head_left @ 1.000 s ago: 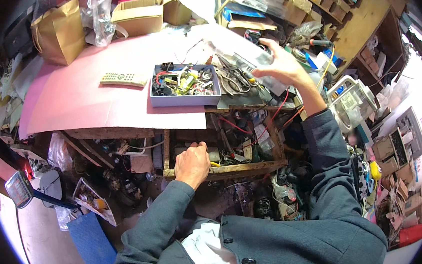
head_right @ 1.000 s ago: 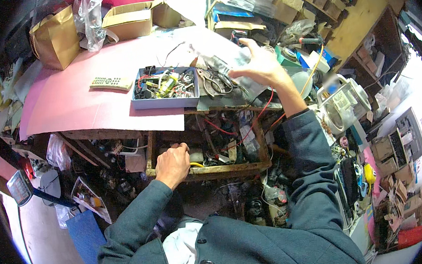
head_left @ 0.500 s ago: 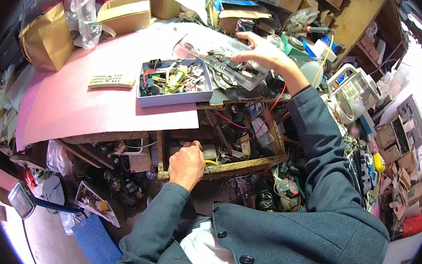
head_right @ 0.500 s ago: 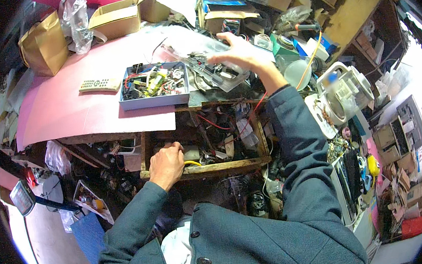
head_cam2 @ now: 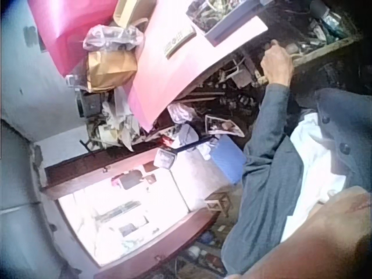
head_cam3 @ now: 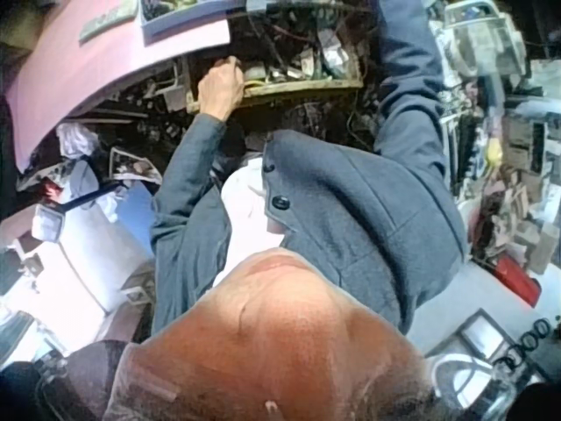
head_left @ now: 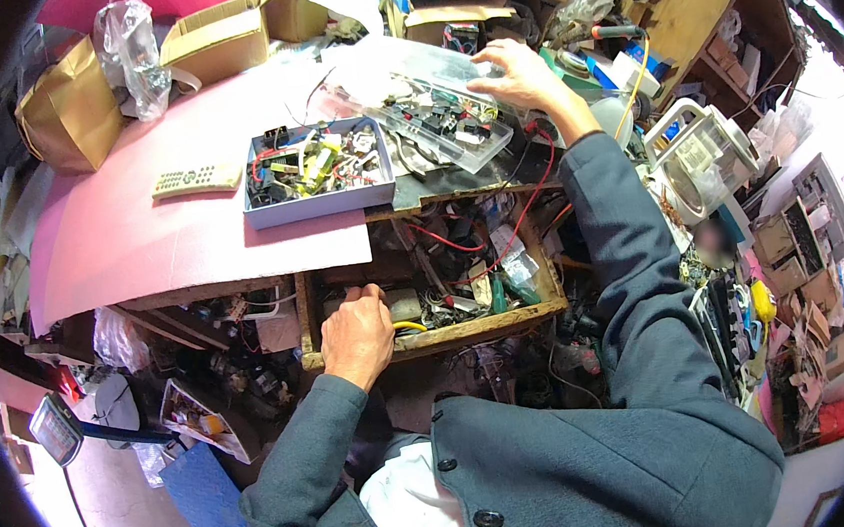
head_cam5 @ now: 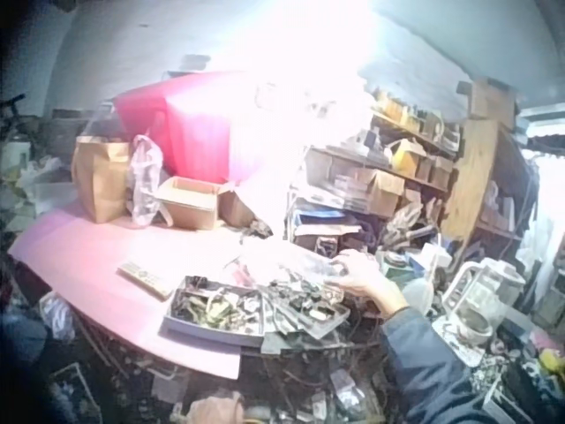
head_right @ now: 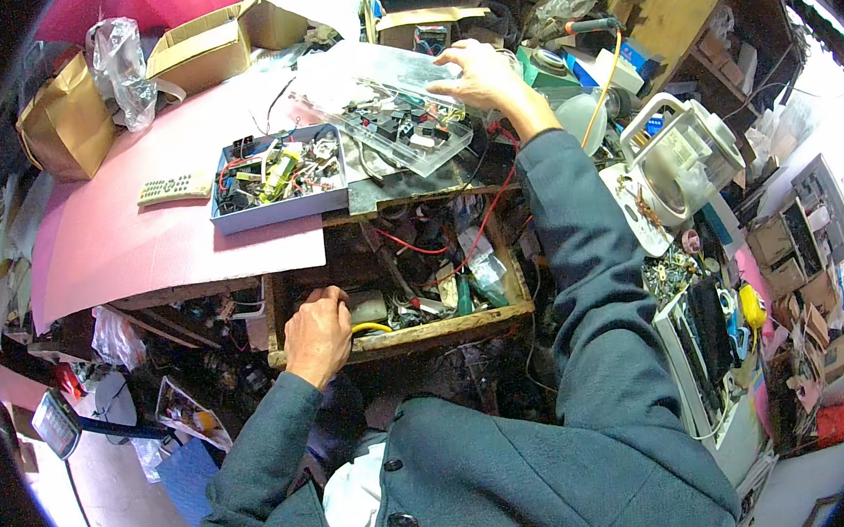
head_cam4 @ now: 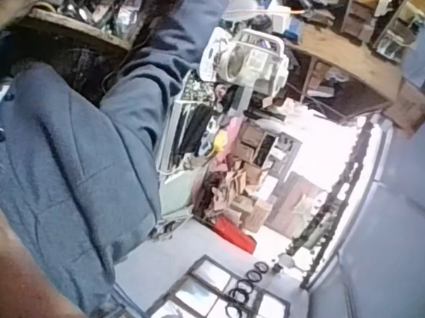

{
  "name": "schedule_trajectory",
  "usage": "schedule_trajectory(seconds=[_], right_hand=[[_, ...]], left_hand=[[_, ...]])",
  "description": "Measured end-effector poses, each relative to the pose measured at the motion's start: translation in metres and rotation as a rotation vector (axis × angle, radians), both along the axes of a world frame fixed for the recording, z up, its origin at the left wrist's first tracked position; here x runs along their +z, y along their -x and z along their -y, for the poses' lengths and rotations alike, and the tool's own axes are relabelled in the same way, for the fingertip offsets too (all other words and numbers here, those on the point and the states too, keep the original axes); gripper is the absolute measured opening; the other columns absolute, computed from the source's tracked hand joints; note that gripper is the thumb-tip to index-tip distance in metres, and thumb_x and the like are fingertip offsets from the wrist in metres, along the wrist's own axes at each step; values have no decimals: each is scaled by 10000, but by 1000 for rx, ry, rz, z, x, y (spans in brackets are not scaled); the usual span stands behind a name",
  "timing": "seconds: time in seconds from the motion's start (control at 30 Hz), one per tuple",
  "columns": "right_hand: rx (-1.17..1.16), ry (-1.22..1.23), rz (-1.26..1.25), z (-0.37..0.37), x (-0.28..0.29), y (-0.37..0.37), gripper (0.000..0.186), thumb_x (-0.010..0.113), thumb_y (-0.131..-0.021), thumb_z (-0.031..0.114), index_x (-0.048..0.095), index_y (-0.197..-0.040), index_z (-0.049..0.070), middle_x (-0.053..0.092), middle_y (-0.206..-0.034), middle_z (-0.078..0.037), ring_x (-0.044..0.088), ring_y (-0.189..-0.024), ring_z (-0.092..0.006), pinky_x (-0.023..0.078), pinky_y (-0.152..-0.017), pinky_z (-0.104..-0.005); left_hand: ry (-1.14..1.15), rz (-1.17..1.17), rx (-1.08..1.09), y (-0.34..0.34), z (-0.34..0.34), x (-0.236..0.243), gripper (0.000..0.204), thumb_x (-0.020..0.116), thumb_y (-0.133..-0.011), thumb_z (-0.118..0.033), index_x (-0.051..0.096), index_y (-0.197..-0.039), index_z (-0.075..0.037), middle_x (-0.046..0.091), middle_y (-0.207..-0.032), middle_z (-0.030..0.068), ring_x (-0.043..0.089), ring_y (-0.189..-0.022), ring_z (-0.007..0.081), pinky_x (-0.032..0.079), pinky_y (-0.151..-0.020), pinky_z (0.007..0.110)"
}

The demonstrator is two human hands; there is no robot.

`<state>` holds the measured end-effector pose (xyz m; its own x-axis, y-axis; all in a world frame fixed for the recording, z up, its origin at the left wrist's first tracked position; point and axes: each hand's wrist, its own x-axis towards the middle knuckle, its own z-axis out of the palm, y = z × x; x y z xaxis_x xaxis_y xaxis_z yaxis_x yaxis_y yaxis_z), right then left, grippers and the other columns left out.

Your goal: The person uses a soldering iron to join wires to a small electronic component on a cluttered workbench. They repeatedly heat the connection points and apply solder, then set the iron down and pick up a small component from a tray.

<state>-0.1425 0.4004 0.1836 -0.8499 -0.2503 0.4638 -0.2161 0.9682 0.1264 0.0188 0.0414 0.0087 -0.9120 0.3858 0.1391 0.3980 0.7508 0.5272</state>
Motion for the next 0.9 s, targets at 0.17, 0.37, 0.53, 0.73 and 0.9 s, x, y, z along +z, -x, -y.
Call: schedule_trajectory(seconds=[0.17, 0.37, 0.53, 0.73, 0.9], right_hand=[[213, 453, 341, 31, 7, -52, 210, 734, -859, 214, 744, -1006, 65, 733, -880, -73, 676, -788, -149, 528, -727, -300], [179, 594, 343, 40, -21, -70, 213, 740, -829, 98, 729, -1030, 29, 734, -888, -79, 659, -788, -147, 530, -760, -289], [139, 687, 168, 45, -25, -77, 199, 714, -845, 67, 710, -1037, 18, 732, -899, -66, 668, -824, -115, 528, -766, -274], [236, 1283, -54, 42, -47, -84, 204, 643, -906, -19, 688, -1105, -33, 719, -993, -105, 706, -865, -164, 574, -746, -274], [409, 1567, -215, 47, -62, -88, 197, 610, -955, 4, 647, -1142, -47, 695, -1010, -125, 712, -848, -203, 607, -712, -301]], left_hand=[[23, 12, 7, -1, 2, -5, 210, 513, -928, -187, 657, -947, -35, 685, -882, 223, 682, -775, 411, 550, -712, 511], [30, 50, 25, -1, -1, 0, 188, 552, -916, -198, 671, -970, -63, 684, -913, 199, 674, -818, 395, 539, -742, 496], [10, 13, 31, -1, 0, -2, 194, 548, -921, -203, 678, -981, -72, 685, -895, 200, 674, -802, 399, 539, -736, 498], [54, 52, 49, -1, -2, 2, 194, 546, -921, -207, 680, -977, -78, 695, -882, 202, 678, -812, 398, 540, -734, 497], [34, 19, 31, -2, -1, 2, 200, 532, -920, -198, 669, -986, -69, 695, -884, 206, 681, -795, 407, 542, -721, 510]])
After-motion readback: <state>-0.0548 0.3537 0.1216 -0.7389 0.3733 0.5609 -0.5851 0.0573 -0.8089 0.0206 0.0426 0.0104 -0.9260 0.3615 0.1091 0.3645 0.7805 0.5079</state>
